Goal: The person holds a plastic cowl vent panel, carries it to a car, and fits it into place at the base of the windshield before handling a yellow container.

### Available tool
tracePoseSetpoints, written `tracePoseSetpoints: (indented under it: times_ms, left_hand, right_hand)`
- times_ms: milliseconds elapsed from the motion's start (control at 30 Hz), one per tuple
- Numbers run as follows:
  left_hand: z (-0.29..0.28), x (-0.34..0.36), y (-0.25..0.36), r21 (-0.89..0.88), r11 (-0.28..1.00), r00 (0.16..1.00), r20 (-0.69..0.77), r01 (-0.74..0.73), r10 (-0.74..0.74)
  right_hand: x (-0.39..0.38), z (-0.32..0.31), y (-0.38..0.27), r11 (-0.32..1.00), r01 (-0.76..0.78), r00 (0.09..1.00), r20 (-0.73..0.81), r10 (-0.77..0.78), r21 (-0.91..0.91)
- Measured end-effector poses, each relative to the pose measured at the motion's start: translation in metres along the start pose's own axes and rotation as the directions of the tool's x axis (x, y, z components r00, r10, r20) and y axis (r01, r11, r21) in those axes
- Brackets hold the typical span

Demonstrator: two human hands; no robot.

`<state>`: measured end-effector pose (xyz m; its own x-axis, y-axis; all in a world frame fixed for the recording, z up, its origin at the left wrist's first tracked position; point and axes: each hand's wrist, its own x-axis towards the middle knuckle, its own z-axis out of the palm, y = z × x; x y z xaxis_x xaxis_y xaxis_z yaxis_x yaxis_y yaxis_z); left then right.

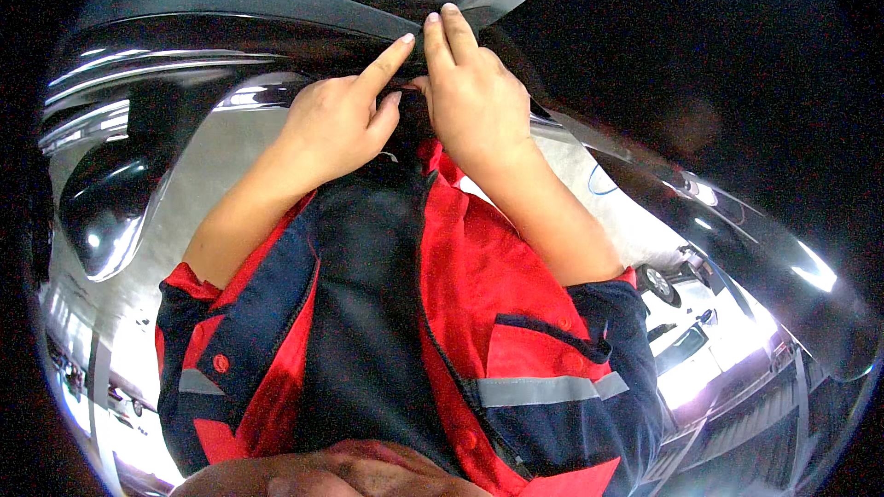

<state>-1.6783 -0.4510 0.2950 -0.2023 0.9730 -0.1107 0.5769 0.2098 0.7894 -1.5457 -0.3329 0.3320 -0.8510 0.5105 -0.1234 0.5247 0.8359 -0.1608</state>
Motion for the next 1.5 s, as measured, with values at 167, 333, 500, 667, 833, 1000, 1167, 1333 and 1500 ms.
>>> tracePoseSetpoints:
  times_ms: [167,333,500,667,833,1000,1167,1333,1500]
  left_hand:
    - [0.002,0.010,-0.005,-0.008,0.998,0.998,-0.030,-0.060,0.059]
    - [-0.001,0.007,0.003,0.045,0.995,0.994,-0.068,-0.085,0.088]
    - [-0.006,-0.002,0.020,0.093,0.980,0.983,-0.025,-0.178,0.181]
    - [0.004,0.011,0.032,0.258,0.911,0.907,-0.190,-0.323,0.375]
    - [0.013,0.017,0.029,0.519,0.809,0.894,-0.173,-0.274,0.414]
    - [0.015,0.017,0.019,0.497,0.799,0.873,-0.154,-0.337,0.464]
    - [0.012,0.023,0.018,0.510,0.781,0.861,-0.141,-0.360,0.489]
    - [-0.003,0.037,0.032,0.496,0.776,0.883,-0.039,-0.389,0.468]
    - [0.016,0.070,0.038,0.426,0.837,0.925,0.002,-0.344,0.379]
  right_hand:
    - [-0.003,0.005,0.006,1.000,-0.029,0.999,-0.015,0.029,0.000]
    - [-0.025,0.013,0.010,0.996,-0.019,0.993,-0.114,0.029,0.088]
    - [-0.083,0.031,0.043,0.965,0.096,0.982,-0.182,-0.052,0.243]
    - [-0.099,0.047,0.082,0.750,-0.368,0.877,-0.063,0.476,0.550]
    - [-0.104,0.045,0.091,0.710,-0.465,0.830,-0.020,0.558,0.529]
    - [-0.087,0.017,0.061,0.887,-0.447,0.891,0.148,0.429,0.119]
    - [-0.066,0.017,0.045,0.655,-0.613,0.778,0.192,0.598,0.443]
    - [-0.081,0.049,0.085,0.274,-0.527,0.788,0.342,0.512,0.805]
    - [-0.057,0.027,0.057,-0.398,-0.364,0.693,0.531,0.488,0.842]
